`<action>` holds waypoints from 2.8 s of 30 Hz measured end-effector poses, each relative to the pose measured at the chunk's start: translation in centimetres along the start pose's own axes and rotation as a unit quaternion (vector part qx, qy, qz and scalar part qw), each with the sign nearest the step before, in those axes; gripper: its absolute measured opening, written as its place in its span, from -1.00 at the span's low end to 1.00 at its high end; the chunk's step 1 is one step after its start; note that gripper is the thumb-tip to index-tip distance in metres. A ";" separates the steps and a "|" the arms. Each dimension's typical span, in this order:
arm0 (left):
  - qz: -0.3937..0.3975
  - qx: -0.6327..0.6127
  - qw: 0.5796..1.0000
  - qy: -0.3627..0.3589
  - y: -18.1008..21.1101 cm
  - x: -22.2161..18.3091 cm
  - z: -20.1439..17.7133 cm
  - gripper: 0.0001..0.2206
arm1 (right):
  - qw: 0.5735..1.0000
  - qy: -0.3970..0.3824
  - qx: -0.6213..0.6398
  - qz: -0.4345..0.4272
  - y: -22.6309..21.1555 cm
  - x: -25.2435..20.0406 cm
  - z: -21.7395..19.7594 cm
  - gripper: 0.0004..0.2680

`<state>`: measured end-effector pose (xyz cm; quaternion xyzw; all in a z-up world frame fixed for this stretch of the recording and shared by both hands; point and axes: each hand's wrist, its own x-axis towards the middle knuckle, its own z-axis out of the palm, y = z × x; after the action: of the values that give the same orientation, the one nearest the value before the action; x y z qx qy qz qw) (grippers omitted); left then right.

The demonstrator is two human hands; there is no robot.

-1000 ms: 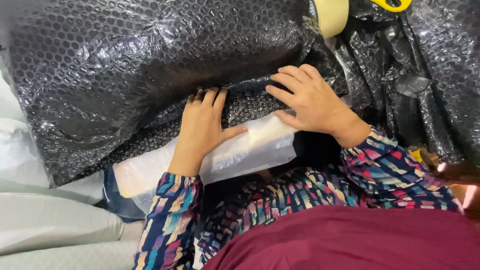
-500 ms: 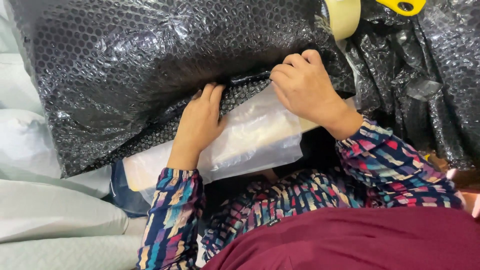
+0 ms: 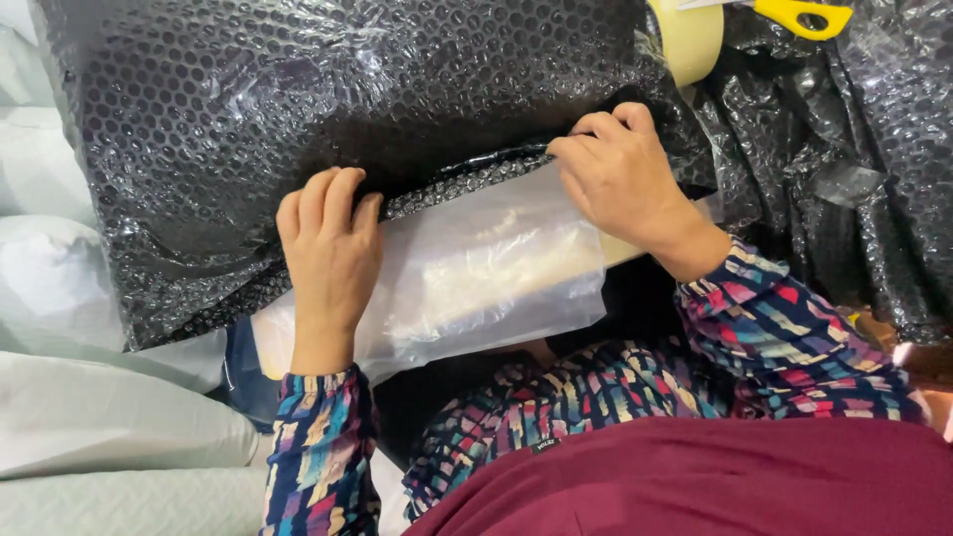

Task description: The person wraps a large object in black bubble wrap and clear plastic film, using scissors to cut tape and secure the packaging.

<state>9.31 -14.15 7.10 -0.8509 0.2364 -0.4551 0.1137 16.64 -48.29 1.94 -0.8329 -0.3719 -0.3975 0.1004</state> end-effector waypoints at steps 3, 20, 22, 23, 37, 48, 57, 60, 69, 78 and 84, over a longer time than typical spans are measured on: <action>-0.011 -0.019 0.996 -0.088 -0.4 0.3 -2.3 -0.80 | 1.000 -0.020 -0.006 -0.005 -0.4 0.8 -1.4 -0.88; -0.004 -0.060 0.996 -0.072 -0.9 0.7 -1.4 -0.89 | 0.998 -0.038 -0.051 -0.023 2.7 0.0 -6.4 -0.87; -0.005 -0.060 0.995 -0.074 -1.1 0.8 -1.4 -0.89 | 0.999 -0.044 -0.026 -0.014 3.4 -0.2 -6.3 -0.89; -0.005 -0.059 0.995 -0.079 -1.2 0.9 -1.4 -0.90 | 0.998 -0.061 0.013 0.012 3.8 -0.2 -6.1 -0.89; -0.089 -0.155 0.980 -0.083 -2.2 2.9 -0.3 -0.96 | 0.998 0.018 -0.059 0.025 -2.7 4.2 -5.5 -0.77; -0.090 -0.186 0.975 -0.079 -2.4 2.9 -0.4 -0.94 | 0.992 0.028 0.037 -0.119 -8.5 13.5 2.5 -0.69; -0.030 -0.160 0.984 -0.070 -3.6 -1.0 -4.1 -0.53 | 0.983 0.038 0.068 -0.168 -7.2 15.7 3.7 -0.84; -0.035 -0.077 0.991 -0.104 -5.4 -5.3 -5.5 -0.45 | 0.982 0.041 0.071 -0.171 -7.1 15.7 3.7 -0.88; -0.061 0.039 0.984 -0.161 -8.8 -11.1 -5.7 -0.63 | 0.981 0.057 0.056 -0.174 -7.2 15.9 3.6 -0.92; -0.136 -0.067 0.981 -0.119 -10.9 -11.0 -5.1 -0.83 | 0.981 0.033 0.073 -0.176 -6.8 16.0 3.5 -0.85; -0.183 -0.072 0.971 -0.138 -10.7 -9.9 -4.7 -0.96 | 0.984 0.052 0.002 -0.172 -8.9 16.3 1.6 -0.75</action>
<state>3.90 0.20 6.95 -0.9401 0.0912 -0.3284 -0.0019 18.00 -32.54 11.73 -0.7343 -0.5048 -0.4510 0.0509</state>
